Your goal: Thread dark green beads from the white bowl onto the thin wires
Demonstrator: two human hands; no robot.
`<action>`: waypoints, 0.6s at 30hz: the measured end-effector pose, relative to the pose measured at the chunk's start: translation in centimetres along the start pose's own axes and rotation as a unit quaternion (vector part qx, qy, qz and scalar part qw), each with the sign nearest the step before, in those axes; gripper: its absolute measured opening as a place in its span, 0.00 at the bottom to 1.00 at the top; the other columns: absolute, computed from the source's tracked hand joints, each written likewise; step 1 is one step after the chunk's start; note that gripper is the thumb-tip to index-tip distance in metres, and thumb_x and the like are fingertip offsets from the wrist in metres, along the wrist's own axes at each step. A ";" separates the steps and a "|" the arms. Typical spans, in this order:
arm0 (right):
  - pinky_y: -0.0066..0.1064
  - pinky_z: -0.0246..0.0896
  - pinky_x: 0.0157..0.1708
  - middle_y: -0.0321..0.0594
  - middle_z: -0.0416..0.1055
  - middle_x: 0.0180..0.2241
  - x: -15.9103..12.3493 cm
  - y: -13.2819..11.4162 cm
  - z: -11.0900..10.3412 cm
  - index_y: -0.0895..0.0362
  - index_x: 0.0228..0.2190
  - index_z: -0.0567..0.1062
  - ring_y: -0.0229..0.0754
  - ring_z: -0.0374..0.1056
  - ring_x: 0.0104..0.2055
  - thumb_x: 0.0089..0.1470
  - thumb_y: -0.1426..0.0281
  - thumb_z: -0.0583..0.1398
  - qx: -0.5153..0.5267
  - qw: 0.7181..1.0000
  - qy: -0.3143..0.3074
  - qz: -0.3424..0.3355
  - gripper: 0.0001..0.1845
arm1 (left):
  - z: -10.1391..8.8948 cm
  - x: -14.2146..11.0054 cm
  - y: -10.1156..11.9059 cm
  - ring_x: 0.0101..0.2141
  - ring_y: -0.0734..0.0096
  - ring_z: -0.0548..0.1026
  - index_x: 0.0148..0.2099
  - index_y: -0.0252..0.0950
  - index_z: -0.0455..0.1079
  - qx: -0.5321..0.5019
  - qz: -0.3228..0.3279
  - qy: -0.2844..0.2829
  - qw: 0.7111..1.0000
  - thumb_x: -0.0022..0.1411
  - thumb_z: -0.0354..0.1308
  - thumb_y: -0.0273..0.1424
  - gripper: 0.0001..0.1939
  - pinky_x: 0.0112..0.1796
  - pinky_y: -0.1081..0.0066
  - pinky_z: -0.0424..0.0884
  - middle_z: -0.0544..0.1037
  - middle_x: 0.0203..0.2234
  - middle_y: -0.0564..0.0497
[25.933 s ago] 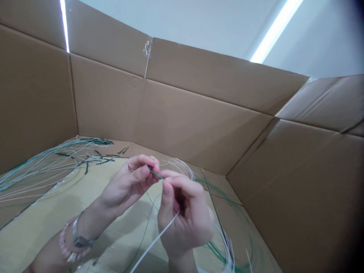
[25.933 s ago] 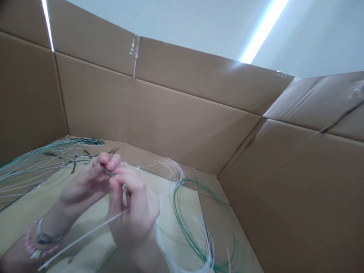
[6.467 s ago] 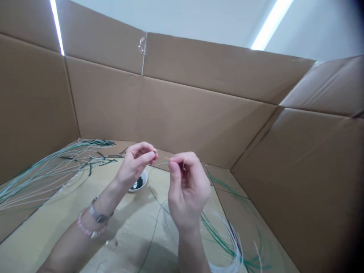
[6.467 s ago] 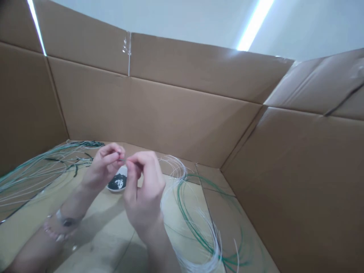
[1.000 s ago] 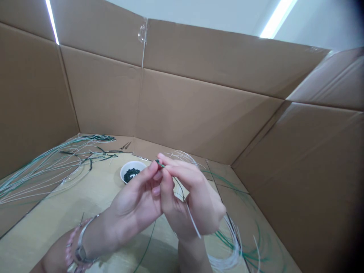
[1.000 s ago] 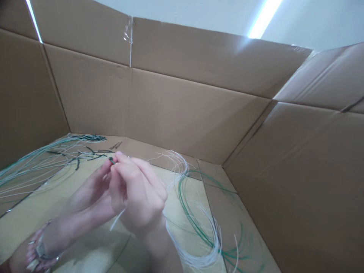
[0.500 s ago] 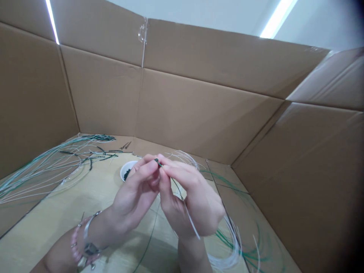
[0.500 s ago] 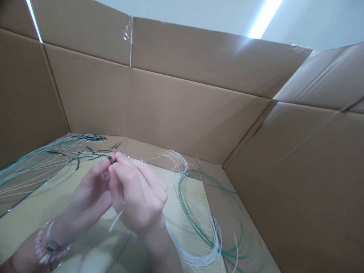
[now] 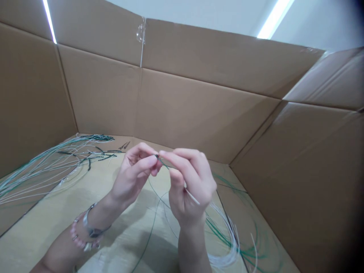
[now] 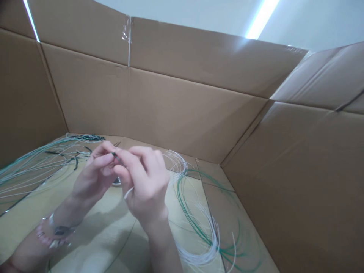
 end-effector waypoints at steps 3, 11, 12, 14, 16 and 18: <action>0.30 0.63 0.32 0.39 0.68 0.31 -0.3 1.0 -0.2 0.56 0.39 0.74 0.35 0.66 0.32 0.65 0.64 0.44 0.072 0.996 0.014 0.051 0.21 | -0.4 0.4 0.6 0.18 0.83 0.70 0.25 0.37 0.75 0.026 0.040 0.001 0.999 0.47 0.67 0.27 0.04 0.22 0.85 0.67 0.76 0.17 0.56; 0.26 0.40 0.15 0.25 0.46 0.17 -1.4 2.3 1.0 0.53 0.40 0.65 0.30 0.44 0.15 0.61 0.59 0.52 0.253 0.957 -0.012 0.141 0.12 | -0.7 0.0 2.1 0.21 0.80 0.73 0.28 0.39 0.75 0.140 0.088 -0.012 0.986 0.50 0.66 0.24 0.05 0.23 0.82 0.69 0.77 0.20 0.55; 0.26 0.40 0.15 0.26 0.46 0.18 -1.2 2.2 1.1 0.54 0.39 0.64 0.30 0.44 0.16 0.59 0.54 0.52 0.260 0.956 -0.022 0.130 0.16 | -0.7 -0.1 2.2 0.21 0.80 0.73 0.28 0.39 0.75 0.149 0.092 -0.013 0.984 0.50 0.66 0.24 0.05 0.22 0.82 0.69 0.77 0.20 0.55; 0.26 0.42 0.17 0.27 0.46 0.20 -0.9 2.0 1.3 0.54 0.34 0.62 0.31 0.45 0.18 0.58 0.48 0.48 0.277 0.953 -0.031 0.117 0.21 | -0.8 -0.2 2.4 0.20 0.80 0.73 0.28 0.40 0.75 0.165 0.095 -0.010 0.982 0.50 0.66 0.25 0.05 0.21 0.82 0.69 0.77 0.20 0.55; 0.26 0.44 0.19 0.29 0.47 0.22 -0.7 2.1 1.3 0.54 0.29 0.59 0.30 0.47 0.20 0.61 0.51 0.45 0.270 0.955 -0.031 0.116 0.20 | -0.8 -0.3 2.5 0.19 0.80 0.72 0.27 0.39 0.75 0.178 0.098 -0.006 0.979 0.49 0.67 0.24 0.05 0.21 0.82 0.69 0.77 0.20 0.55; 0.25 0.45 0.21 0.30 0.48 0.22 -0.5 2.0 1.4 0.55 0.26 0.57 0.29 0.48 0.21 0.64 0.59 0.45 0.227 0.966 -0.044 0.114 0.17 | -0.7 -0.4 2.7 0.19 0.81 0.72 0.28 0.39 0.75 0.186 0.108 -0.005 0.977 0.49 0.67 0.24 0.05 0.21 0.82 0.69 0.77 0.21 0.55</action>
Point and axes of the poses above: each hand's wrist, its own x-axis towards the middle knuckle, its own z-axis out of the palm, y = z × x, the point moved 8 cm from there along x, towards the middle knuckle
